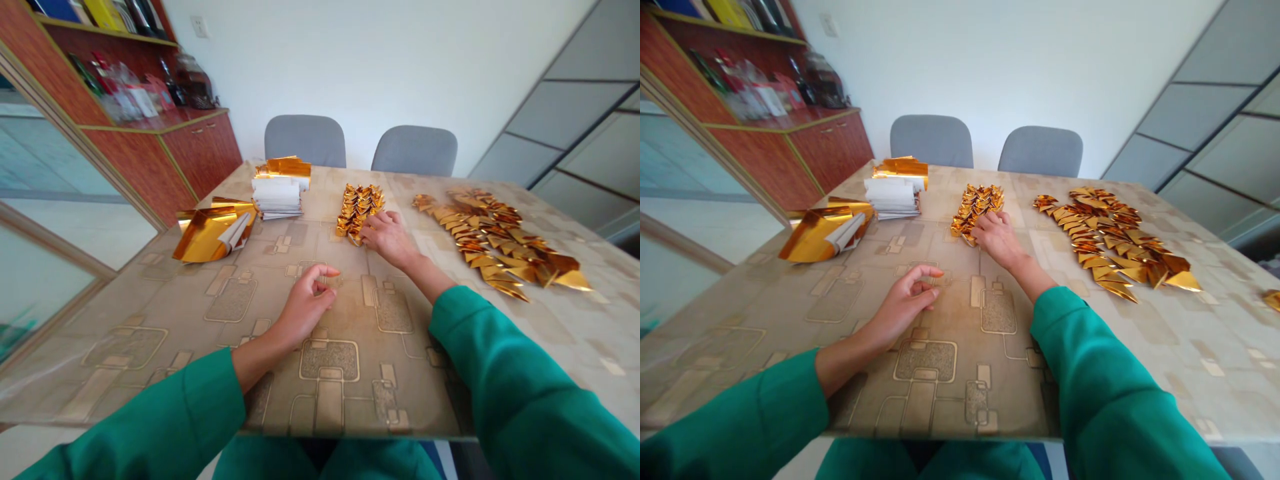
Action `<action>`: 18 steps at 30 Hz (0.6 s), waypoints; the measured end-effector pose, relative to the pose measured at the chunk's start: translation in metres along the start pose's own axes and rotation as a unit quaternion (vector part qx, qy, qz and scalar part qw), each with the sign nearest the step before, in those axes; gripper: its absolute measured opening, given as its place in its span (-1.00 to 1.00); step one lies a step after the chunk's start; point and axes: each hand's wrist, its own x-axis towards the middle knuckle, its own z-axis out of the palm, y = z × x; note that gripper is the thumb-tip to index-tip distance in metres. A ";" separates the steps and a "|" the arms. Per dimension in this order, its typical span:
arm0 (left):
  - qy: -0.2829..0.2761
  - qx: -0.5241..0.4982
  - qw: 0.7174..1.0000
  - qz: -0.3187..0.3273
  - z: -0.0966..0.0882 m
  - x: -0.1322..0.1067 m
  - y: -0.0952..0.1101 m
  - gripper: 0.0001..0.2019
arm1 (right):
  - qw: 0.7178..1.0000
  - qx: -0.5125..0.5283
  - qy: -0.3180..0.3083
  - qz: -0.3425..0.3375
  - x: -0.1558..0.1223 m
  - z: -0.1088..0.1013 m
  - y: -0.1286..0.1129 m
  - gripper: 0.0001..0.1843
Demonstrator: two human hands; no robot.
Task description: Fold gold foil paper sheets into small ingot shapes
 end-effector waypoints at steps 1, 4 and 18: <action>-0.001 -0.001 1.000 -0.001 0.000 0.000 0.000 -0.67 | 1.000 -0.001 0.002 0.000 0.000 0.001 0.000 -0.79; 0.000 -0.005 1.000 -0.004 -0.001 0.000 0.001 -0.67 | 1.000 -0.004 0.008 0.001 0.001 0.000 0.000 -0.77; 0.043 0.279 0.940 0.192 -0.050 0.030 0.015 -0.77 | 0.984 0.159 0.060 0.055 -0.044 -0.029 -0.023 -0.80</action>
